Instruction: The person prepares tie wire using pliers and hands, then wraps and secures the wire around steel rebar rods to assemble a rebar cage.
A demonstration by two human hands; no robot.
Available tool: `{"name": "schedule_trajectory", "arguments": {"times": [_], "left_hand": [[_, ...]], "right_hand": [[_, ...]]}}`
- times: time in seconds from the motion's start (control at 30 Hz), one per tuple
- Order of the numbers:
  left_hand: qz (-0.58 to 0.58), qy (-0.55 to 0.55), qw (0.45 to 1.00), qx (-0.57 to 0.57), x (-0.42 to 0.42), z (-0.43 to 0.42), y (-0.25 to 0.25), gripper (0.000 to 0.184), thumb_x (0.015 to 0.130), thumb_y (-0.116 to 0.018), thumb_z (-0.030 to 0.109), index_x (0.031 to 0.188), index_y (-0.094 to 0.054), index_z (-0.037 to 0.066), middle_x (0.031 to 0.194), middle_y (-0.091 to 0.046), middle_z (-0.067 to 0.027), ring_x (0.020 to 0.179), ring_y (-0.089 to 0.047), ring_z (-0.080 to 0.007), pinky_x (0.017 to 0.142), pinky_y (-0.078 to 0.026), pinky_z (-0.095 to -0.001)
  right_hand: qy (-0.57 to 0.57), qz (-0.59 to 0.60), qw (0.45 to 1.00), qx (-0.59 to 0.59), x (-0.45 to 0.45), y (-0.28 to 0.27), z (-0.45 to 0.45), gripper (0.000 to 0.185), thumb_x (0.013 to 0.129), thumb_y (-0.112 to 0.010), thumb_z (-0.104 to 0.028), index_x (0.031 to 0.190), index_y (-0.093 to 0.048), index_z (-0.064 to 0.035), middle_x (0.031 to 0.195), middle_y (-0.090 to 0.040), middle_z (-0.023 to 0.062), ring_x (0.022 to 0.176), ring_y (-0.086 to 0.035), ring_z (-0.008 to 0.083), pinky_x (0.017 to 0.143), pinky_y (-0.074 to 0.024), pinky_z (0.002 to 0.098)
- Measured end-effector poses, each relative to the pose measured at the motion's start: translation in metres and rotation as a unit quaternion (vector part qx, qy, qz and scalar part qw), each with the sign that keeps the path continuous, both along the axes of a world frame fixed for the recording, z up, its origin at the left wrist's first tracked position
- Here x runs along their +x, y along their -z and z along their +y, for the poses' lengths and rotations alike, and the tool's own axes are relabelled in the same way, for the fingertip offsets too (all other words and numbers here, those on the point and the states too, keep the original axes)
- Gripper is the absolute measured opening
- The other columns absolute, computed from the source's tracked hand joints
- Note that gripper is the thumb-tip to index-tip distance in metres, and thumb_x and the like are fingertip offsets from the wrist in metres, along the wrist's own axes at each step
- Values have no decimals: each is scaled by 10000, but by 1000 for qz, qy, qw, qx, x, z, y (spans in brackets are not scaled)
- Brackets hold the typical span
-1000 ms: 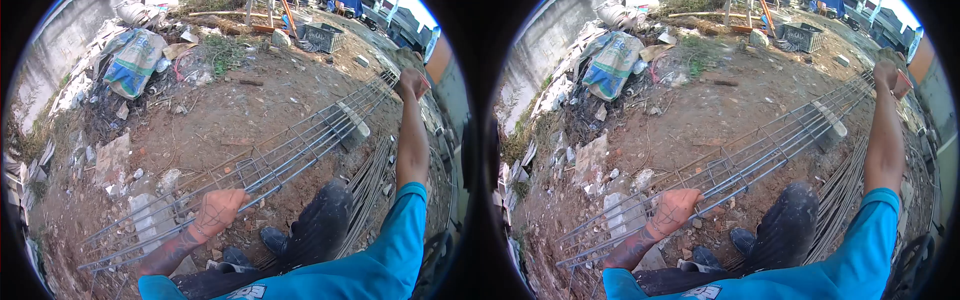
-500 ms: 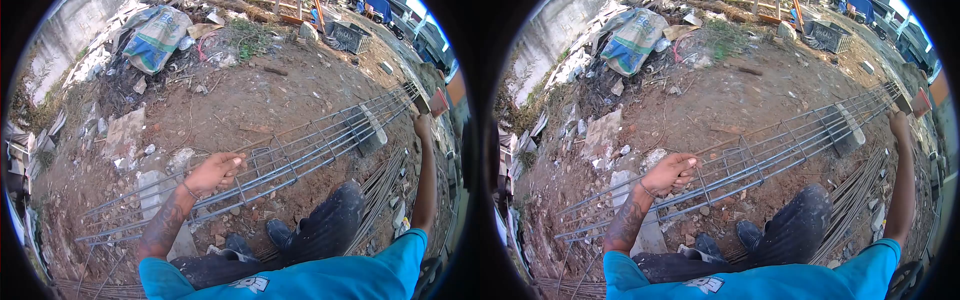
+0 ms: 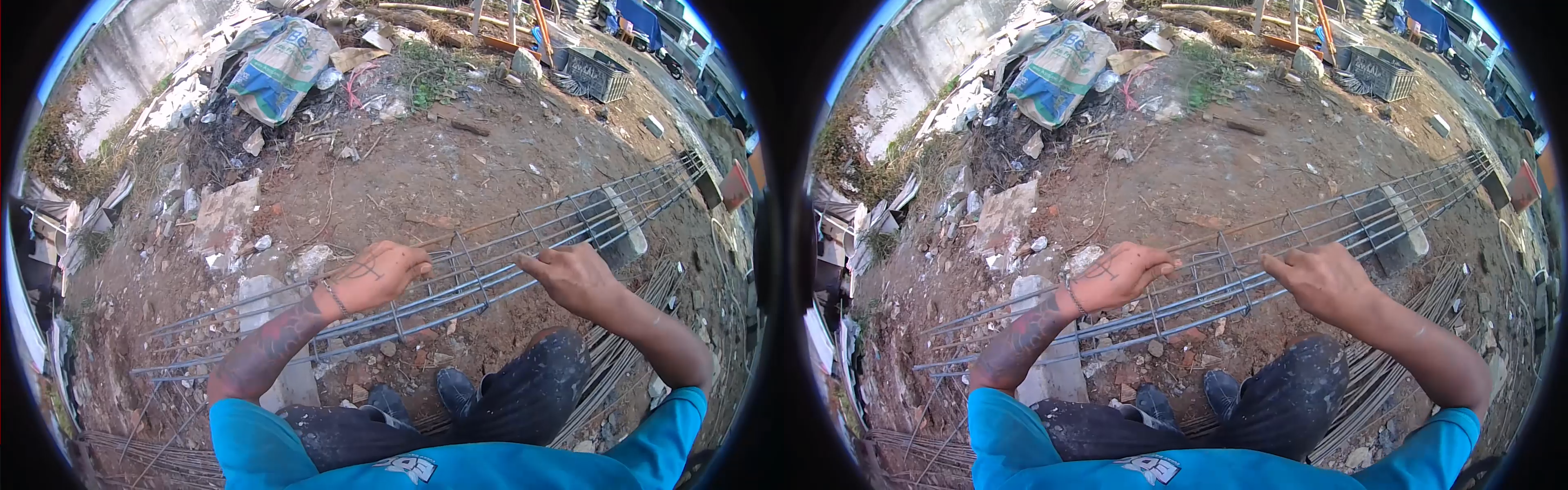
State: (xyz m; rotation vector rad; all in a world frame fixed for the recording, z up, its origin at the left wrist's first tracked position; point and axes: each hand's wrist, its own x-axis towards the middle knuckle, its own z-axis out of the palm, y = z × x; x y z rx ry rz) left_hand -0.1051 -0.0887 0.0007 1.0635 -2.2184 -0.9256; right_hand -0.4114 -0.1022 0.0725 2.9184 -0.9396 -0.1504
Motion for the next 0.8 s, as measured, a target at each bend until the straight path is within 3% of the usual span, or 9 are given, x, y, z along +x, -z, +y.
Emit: {"name": "schedule_trajectory", "arguments": {"times": [0.07, 0.13, 0.2, 0.27, 0.3, 0.47, 0.53, 0.63, 0.8], "left_hand": [[-261, 37, 916, -303, -4, 8, -13, 225, 816, -565, 116, 1030, -599, 53, 652, -513, -47, 609, -573, -160, 496, -446, -299], [-244, 69, 899, -356, -1, 8, -13, 260, 734, -587, 106, 989, -610, 60, 648, -504, -33, 584, -560, -195, 484, -443, -309], [-213, 111, 847, -475, 8, 8, -14, 261, 726, -601, 104, 982, -589, 57, 695, -521, -37, 567, -553, -211, 464, -425, -303], [-229, 58, 832, -503, 6, 0, -21, 252, 738, -607, 111, 984, -586, 59, 696, -507, -39, 572, -545, -217, 473, -423, -306], [-239, 3, 816, -526, 2, -3, -24, 245, 749, -614, 118, 985, -583, 61, 697, -493, -41, 576, -537, -222, 483, -420, -309], [-153, -154, 909, -356, -24, -19, -44, 148, 852, -573, 145, 933, -623, 32, 701, -494, -96, 668, -521, -242, 643, -430, -376], [87, -110, 985, 100, -19, -24, -52, 158, 877, -549, 140, 950, -617, 17, 782, -550, -140, 735, -546, -298, 681, -424, -394], [18, -190, 971, -144, -8, -31, -37, 156, 898, -537, 145, 950, -619, 22, 808, -574, -135, 745, -563, -303, 665, -428, -376], [8, -318, 887, -335, -21, -49, 14, 182, 940, -500, 166, 965, -618, 30, 684, -517, -56, 611, -505, -174, 559, -390, -292]], "right_hand": [[42, 48, 995, 78, 6, -4, -3, 346, 772, -576, -76, 1115, -604, -43, 730, -630, 130, 799, -659, 253, 642, -525, 346], [-150, -51, 935, 317, -1, -2, -28, 312, 851, -555, -124, 1152, -620, -73, 746, -643, 125, 819, -671, 237, 645, -535, 343], [-113, -35, 890, 440, 2, -31, -44, 297, 904, -544, -189, 1170, -624, -87, 721, -644, 95, 722, -657, 188, 614, -511, 330], [106, 31, 774, 623, 5, -57, -59, 294, 911, -571, -216, 1151, -629, -56, 644, -586, 27, 551, -523, 107, 523, -418, 291], [103, 34, 796, 596, 4, -56, -69, 293, 914, -569, -232, 1131, -638, -47, 621, -542, 9, 530, -441, 92, 530, -388, 286], [12, -3, 997, 72, 24, -104, -100, 195, 901, -522, -175, 935, -676, -61, 766, -676, 81, 714, -641, 236, 710, -478, 391], [-113, -21, 987, -110, 30, -107, -117, 185, 900, -521, -162, 869, -675, -65, 798, -678, 87, 757, -644, 252, 731, -478, 395], [-82, -73, 993, 42, 37, -119, -119, 171, 893, -547, -185, 884, -678, -76, 818, -671, 83, 828, -635, 247, 826, -448, 406], [-37, -36, 993, -103, 78, -90, -140, 201, 875, -586, -195, 1026, -637, -73, 974, -637, 82, 1090, -539, 220, 959, -366, 435]]}}
